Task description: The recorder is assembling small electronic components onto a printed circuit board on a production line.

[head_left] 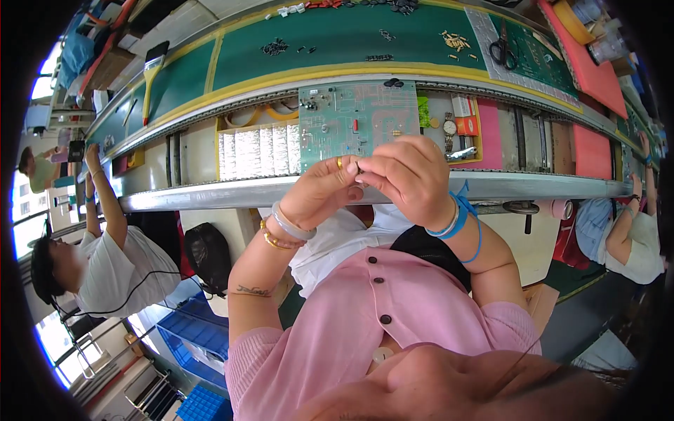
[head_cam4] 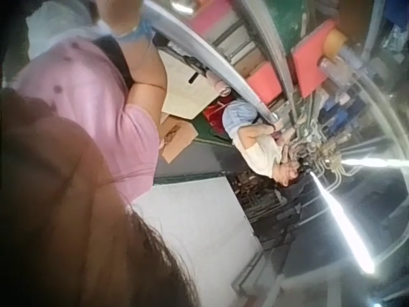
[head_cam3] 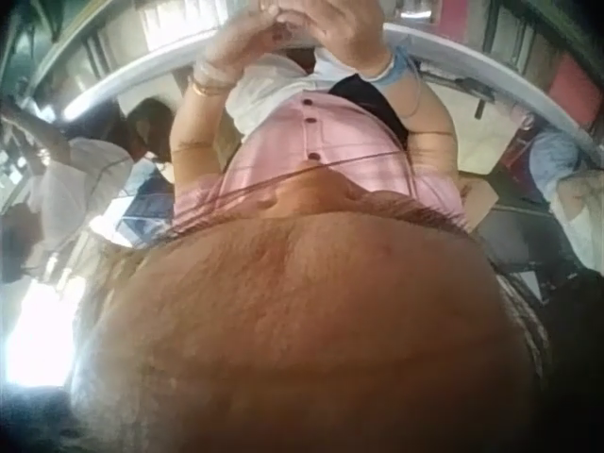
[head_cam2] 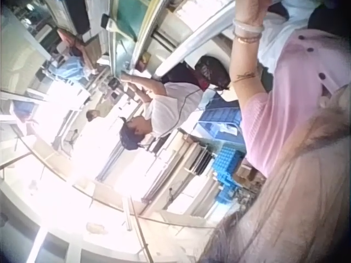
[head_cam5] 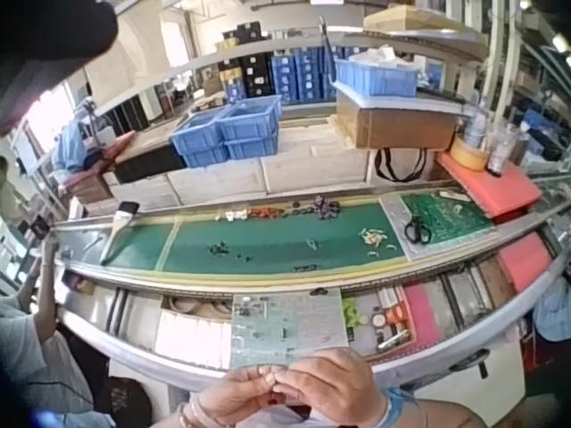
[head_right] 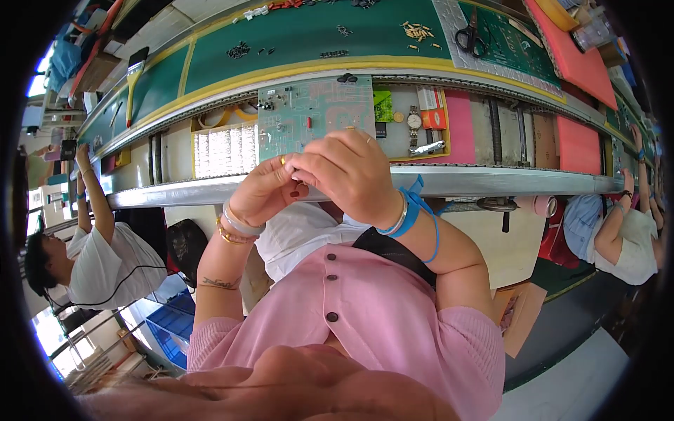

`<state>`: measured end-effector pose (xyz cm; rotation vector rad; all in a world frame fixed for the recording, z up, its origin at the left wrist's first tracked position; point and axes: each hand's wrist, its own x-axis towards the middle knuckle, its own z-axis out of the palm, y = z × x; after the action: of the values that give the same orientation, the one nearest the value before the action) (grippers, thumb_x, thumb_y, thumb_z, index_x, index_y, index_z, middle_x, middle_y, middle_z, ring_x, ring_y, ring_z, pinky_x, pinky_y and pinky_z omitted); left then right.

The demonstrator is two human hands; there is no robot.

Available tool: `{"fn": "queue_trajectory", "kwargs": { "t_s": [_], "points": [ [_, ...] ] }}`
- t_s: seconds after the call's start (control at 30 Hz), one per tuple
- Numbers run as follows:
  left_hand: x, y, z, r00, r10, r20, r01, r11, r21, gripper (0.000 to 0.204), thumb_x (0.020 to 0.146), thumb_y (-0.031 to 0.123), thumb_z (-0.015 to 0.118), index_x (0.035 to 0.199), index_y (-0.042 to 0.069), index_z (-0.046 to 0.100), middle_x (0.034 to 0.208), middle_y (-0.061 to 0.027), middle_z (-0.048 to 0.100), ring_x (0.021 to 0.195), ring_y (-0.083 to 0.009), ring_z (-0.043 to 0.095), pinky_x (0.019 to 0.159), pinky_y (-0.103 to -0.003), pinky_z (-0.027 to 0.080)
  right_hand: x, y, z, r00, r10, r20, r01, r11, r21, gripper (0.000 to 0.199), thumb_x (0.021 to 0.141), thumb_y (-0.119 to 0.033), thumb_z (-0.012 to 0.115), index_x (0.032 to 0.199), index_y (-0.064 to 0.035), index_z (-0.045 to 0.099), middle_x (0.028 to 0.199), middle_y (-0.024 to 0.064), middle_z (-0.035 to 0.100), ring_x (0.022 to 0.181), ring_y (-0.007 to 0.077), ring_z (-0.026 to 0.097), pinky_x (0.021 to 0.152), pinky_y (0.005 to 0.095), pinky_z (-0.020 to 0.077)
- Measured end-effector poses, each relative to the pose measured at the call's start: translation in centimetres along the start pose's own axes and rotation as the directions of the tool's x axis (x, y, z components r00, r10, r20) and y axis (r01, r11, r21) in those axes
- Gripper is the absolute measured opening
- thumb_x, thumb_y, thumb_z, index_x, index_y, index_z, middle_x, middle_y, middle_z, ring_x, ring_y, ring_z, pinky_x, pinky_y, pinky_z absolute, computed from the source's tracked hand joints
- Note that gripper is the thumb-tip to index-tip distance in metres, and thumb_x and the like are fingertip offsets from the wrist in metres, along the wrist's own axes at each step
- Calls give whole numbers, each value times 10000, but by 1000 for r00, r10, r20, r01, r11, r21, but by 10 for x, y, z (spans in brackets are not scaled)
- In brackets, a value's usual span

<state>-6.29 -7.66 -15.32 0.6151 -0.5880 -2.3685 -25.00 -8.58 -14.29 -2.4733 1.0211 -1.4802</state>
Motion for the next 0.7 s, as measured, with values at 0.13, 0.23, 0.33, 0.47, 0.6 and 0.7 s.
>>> {"fn": "queue_trajectory", "kwargs": {
  "t_s": [0.13,0.23,0.33,0.47,0.6,0.7],
  "points": [
    [-14,-24,2,966,196,-167,-150,956,251,161,921,185,572,1007,55,608,972,30,552,795,-59,489,703,-200,402,-15,-14,1,1000,8,29,-9,998,64,274,649,-179,734,897,-124,633,824,-21,580,756,183,549,653,306,445],
    [-24,-32,0,941,290,-175,-210,905,369,119,901,119,591,977,31,615,1001,17,522,794,-61,474,696,-204,397,-23,-21,5,998,48,51,-53,993,102,279,634,-171,743,888,-122,637,819,-16,580,749,186,549,652,302,447],
    [-32,-37,-1,933,291,-214,-190,900,393,111,900,118,591,971,37,618,989,19,518,795,-62,465,694,-205,391,-26,-24,7,994,70,81,-81,985,149,284,626,-170,748,883,-122,638,821,-13,580,752,187,548,653,301,450],
    [-38,-36,-4,939,273,-210,-177,905,387,101,898,105,588,968,37,614,987,20,512,807,-62,464,693,-206,386,-30,-25,11,991,63,118,-85,978,188,295,621,-178,748,887,-119,635,820,-10,580,753,188,546,654,300,453],
    [-39,-29,1,920,309,-241,-165,863,477,80,884,89,597,942,36,614,973,17,513,824,-72,472,709,-210,388,-29,-22,15,990,59,132,-86,974,208,305,620,-183,744,897,-117,634,837,0,581,773,195,551,670,303,456],
    [-34,-14,-9,843,467,-268,-136,665,734,77,845,76,629,914,42,623,958,-9,528,846,-107,485,736,-230,395,-20,-17,12,965,115,237,-151,979,139,385,622,-169,737,973,-84,603,939,29,595,880,225,554,763,344,455]
  ]
}}
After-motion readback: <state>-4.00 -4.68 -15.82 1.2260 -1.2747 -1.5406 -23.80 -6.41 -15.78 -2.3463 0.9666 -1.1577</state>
